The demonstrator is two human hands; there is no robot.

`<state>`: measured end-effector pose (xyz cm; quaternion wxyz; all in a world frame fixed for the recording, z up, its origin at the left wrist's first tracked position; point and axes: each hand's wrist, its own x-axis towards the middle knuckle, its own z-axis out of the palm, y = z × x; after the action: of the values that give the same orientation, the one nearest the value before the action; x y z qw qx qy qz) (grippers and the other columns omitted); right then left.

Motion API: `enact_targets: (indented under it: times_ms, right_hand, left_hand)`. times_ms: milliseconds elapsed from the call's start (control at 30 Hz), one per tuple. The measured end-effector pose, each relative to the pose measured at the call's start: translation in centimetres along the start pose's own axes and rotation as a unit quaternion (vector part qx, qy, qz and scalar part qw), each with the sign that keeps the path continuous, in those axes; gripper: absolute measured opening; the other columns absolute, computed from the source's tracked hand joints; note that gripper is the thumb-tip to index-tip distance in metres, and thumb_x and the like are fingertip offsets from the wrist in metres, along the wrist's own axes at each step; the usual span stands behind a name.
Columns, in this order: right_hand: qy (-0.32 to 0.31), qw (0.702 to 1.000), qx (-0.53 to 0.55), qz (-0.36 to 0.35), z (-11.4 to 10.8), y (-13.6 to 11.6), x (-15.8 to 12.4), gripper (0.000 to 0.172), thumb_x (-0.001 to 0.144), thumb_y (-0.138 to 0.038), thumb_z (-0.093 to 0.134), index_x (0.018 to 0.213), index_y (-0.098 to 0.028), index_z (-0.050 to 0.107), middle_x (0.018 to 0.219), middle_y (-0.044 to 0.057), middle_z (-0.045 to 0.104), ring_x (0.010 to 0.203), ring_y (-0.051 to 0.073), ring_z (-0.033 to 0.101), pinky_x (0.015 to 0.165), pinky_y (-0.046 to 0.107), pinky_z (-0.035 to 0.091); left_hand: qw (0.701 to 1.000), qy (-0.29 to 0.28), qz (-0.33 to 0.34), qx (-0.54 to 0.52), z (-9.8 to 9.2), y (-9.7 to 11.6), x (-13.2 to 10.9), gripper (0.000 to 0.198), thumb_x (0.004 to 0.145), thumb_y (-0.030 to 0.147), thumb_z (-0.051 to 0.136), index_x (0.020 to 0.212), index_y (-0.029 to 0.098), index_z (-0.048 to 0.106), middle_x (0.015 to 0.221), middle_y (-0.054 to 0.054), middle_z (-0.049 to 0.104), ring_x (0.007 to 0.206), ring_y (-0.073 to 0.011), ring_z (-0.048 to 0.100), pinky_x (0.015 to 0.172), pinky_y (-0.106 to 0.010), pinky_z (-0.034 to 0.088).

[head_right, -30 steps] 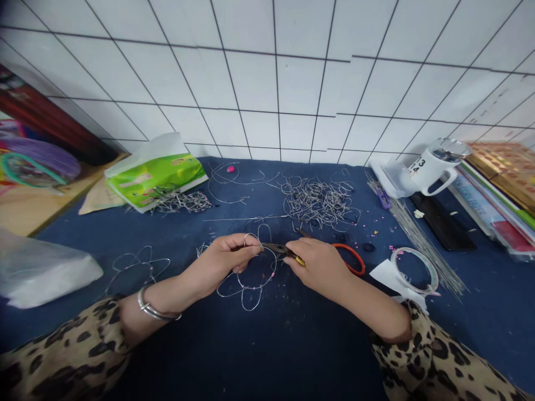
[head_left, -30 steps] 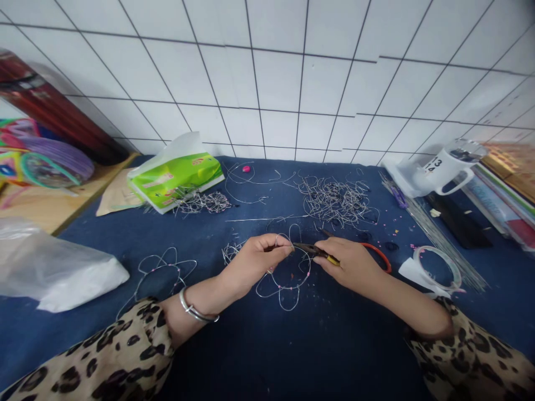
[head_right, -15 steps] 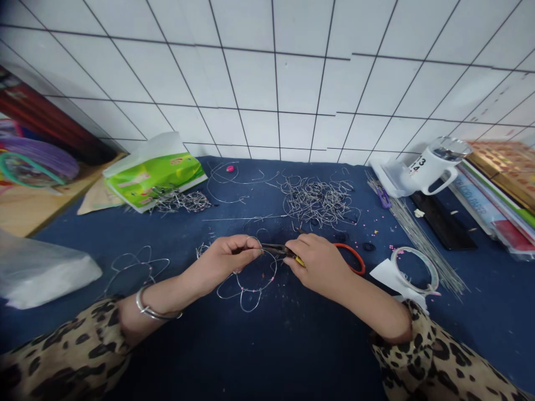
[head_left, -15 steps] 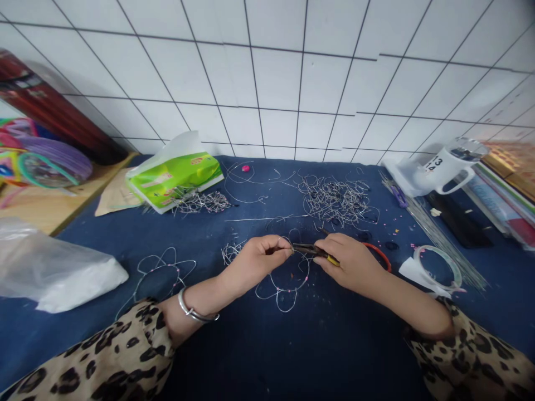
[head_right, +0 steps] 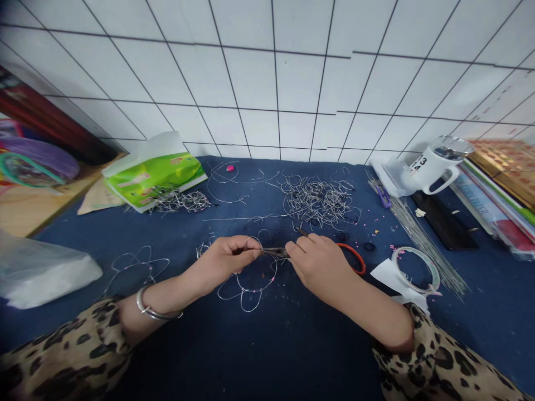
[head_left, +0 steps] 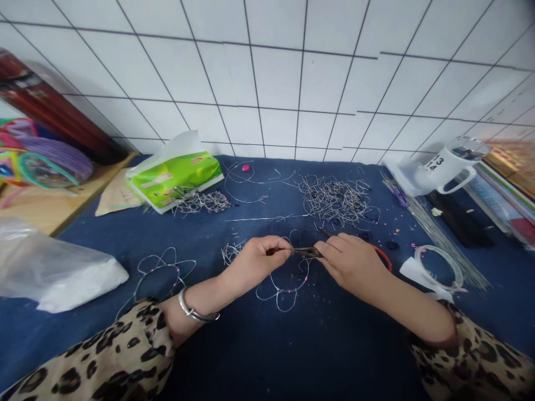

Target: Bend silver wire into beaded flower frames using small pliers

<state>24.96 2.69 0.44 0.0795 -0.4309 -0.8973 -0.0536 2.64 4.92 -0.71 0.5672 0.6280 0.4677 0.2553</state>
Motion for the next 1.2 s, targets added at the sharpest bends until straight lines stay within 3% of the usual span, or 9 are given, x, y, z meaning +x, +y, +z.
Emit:
enact_targets:
  times_ms: [267, 633, 1033, 1200]
  right_hand:
    - [0.018, 1.000, -0.017, -0.008, 0.03, -0.30, -0.10, 0.023, 0.089, -0.023, 0.041, 0.101, -0.016, 0.059, 0.076, 0.005, 0.057, 0.071, 0.017, 0.046, 0.064, 0.030, 0.034]
    - [-0.007, 0.999, -0.038, -0.013, 0.17, -0.47, -0.35, 0.025, 0.088, -0.018, 0.041, 0.107, -0.015, 0.057, 0.079, 0.006, 0.058, 0.072, 0.018, 0.047, 0.064, 0.032, 0.036]
    - [-0.035, 0.995, 0.081, 0.049, 0.79, -0.97, -0.32, 0.019, 0.089, -0.026, 0.044, 0.099, -0.017, 0.058, 0.080, 0.004, 0.058, 0.077, 0.016, 0.052, 0.071, 0.029, 0.041]
    - [-0.021, 0.997, 0.056, 0.039, 0.92, -0.72, -0.20, 0.022, 0.089, -0.029, 0.044, 0.101, -0.017, 0.057, 0.082, 0.005, 0.057, 0.078, 0.018, 0.050, 0.072, 0.031, 0.039]
  left_hand:
    - [1.000, -0.003, 0.004, 0.023, 0.05, 0.06, -0.04, 0.017, 0.080, 0.030, 0.051, 0.076, 0.015, 0.061, 0.057, 0.004, 0.044, 0.048, -0.0063, 0.032, 0.044, -0.018, 0.026]
    - [0.998, 0.014, 0.021, 0.049, 0.21, 0.02, -0.01, 0.016, 0.080, 0.026, 0.052, 0.075, 0.014, 0.061, 0.059, 0.003, 0.047, 0.051, -0.0068, 0.037, 0.048, -0.019, 0.029]
    - [0.997, 0.029, 0.039, 0.062, 0.27, -0.17, -0.03, 0.014, 0.080, 0.024, 0.051, 0.074, 0.014, 0.060, 0.060, 0.003, 0.047, 0.052, -0.0066, 0.037, 0.048, -0.018, 0.030]
    - [0.999, 0.018, 0.025, 0.032, 0.16, -0.20, 0.14, 0.014, 0.080, 0.025, 0.051, 0.076, 0.014, 0.060, 0.060, 0.004, 0.046, 0.051, -0.0059, 0.034, 0.047, -0.018, 0.029]
